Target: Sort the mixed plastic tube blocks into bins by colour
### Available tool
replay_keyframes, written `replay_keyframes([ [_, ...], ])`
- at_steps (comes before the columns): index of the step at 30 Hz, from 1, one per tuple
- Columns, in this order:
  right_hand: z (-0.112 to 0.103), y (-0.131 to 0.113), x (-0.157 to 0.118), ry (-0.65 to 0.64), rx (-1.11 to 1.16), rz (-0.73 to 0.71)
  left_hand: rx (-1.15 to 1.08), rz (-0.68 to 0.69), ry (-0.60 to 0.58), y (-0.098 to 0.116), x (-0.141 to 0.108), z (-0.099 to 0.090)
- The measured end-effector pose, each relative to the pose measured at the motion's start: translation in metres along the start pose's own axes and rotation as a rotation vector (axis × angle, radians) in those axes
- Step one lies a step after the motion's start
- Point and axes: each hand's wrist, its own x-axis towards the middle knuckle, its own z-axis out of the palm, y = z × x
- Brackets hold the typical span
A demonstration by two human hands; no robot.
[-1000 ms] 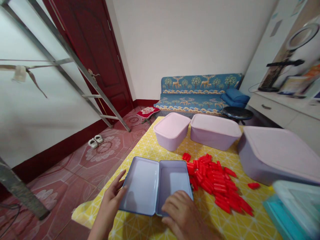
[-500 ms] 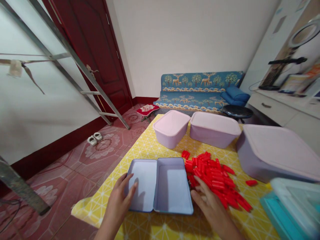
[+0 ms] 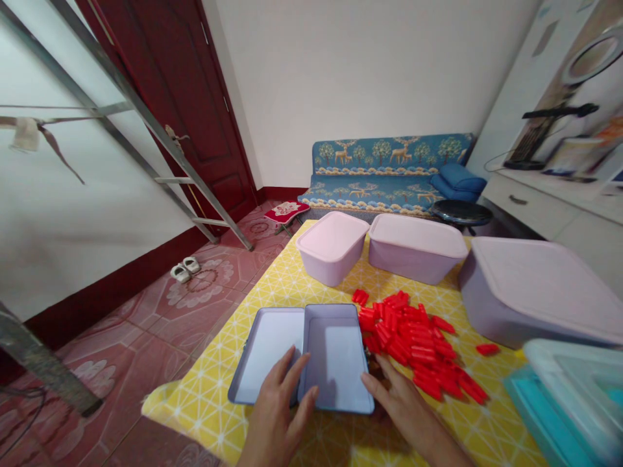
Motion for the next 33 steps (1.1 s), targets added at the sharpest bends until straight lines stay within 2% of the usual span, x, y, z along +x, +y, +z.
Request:
replay_keyframes([
  [2,0.001,-0.003,-0.002,-0.002,-0.021,0.018,0.015,-0.025,-0.027,-0.002,0.0,0.003],
  [5,0.004,-0.004,-0.004,0.011,-0.043,0.033,0.07,0.015,-0.022,-0.003,0.001,0.004],
  [10,0.016,0.004,-0.008,-0.035,-0.104,0.094,0.097,0.001,-0.011,-0.004,0.006,-0.004],
  [14,0.022,0.005,-0.01,-0.072,-0.12,0.026,0.078,-0.005,-0.045,-0.003,0.012,-0.011],
  [20,0.023,-0.006,-0.01,-0.122,-0.095,-0.031,0.078,-0.042,-0.076,-0.004,0.013,-0.02],
  [23,0.031,-0.015,-0.008,-0.181,-0.045,-0.073,0.101,-0.021,-0.059,-0.014,0.012,-0.034],
  [28,0.056,-0.04,0.002,-0.26,-0.032,-0.156,0.261,0.034,0.058,-0.037,0.015,-0.068],
  [30,0.067,-0.047,0.006,-0.322,-0.052,-0.198,0.338,-0.003,0.052,-0.046,0.016,-0.077],
  [33,0.077,-0.05,0.006,-0.417,-0.087,-0.261,0.391,-0.07,-0.025,-0.059,0.015,-0.081],
])
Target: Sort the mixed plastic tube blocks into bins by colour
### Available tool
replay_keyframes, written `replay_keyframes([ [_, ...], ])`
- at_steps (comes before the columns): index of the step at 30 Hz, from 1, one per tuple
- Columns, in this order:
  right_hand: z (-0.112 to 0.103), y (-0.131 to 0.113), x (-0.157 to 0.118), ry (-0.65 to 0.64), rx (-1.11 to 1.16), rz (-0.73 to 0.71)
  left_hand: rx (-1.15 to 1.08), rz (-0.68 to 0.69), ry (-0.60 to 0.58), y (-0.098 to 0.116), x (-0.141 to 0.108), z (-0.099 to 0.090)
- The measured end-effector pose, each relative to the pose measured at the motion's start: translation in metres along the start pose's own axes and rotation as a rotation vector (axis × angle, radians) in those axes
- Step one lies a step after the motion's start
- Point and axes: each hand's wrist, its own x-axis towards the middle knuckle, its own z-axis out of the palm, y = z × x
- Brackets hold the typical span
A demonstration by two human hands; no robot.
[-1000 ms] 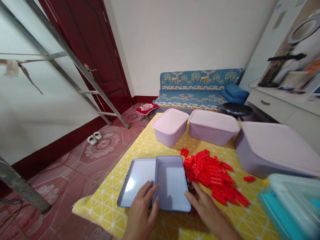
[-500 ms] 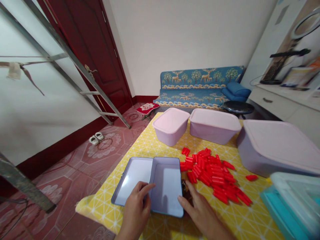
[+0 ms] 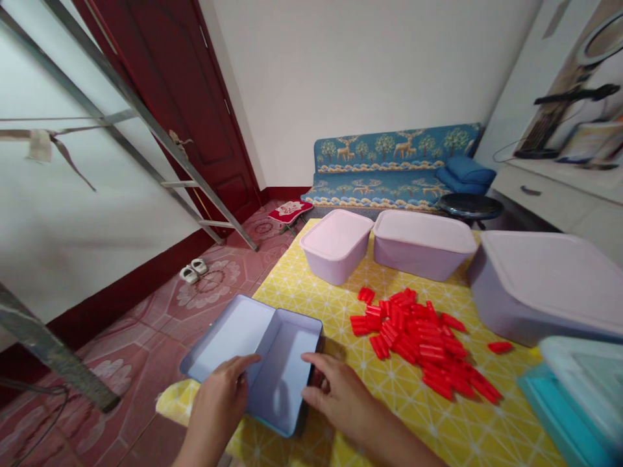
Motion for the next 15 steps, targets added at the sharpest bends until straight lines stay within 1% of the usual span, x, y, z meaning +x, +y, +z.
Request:
replay_keyframes([
  [2,0.003,0.002,0.0,-0.031,0.017,-0.024,-0.039,0.007,-0.061,-0.006,0.0,0.001],
  [4,0.001,0.006,0.0,-0.039,0.084,-0.007,-0.114,0.035,-0.082,-0.007,0.003,-0.004],
  [6,-0.009,0.009,0.004,-0.008,0.19,0.015,-0.183,0.046,-0.057,-0.002,0.012,-0.015],
  [8,-0.027,0.011,0.013,0.072,0.309,0.019,-0.262,0.031,-0.028,0.009,0.027,-0.029],
  [10,-0.052,0.01,0.03,0.171,0.406,0.037,-0.398,0.0,-0.054,0.024,0.051,-0.041],
  [12,-0.079,0.007,0.052,0.26,0.482,0.089,-0.558,-0.015,-0.148,0.04,0.081,-0.045],
  [14,-0.104,0.001,0.077,0.354,0.546,0.141,-0.777,-0.025,-0.229,0.054,0.118,-0.038],
  [15,-0.115,-0.001,0.09,0.401,0.569,0.186,-0.891,-0.061,-0.26,0.06,0.137,-0.031],
])
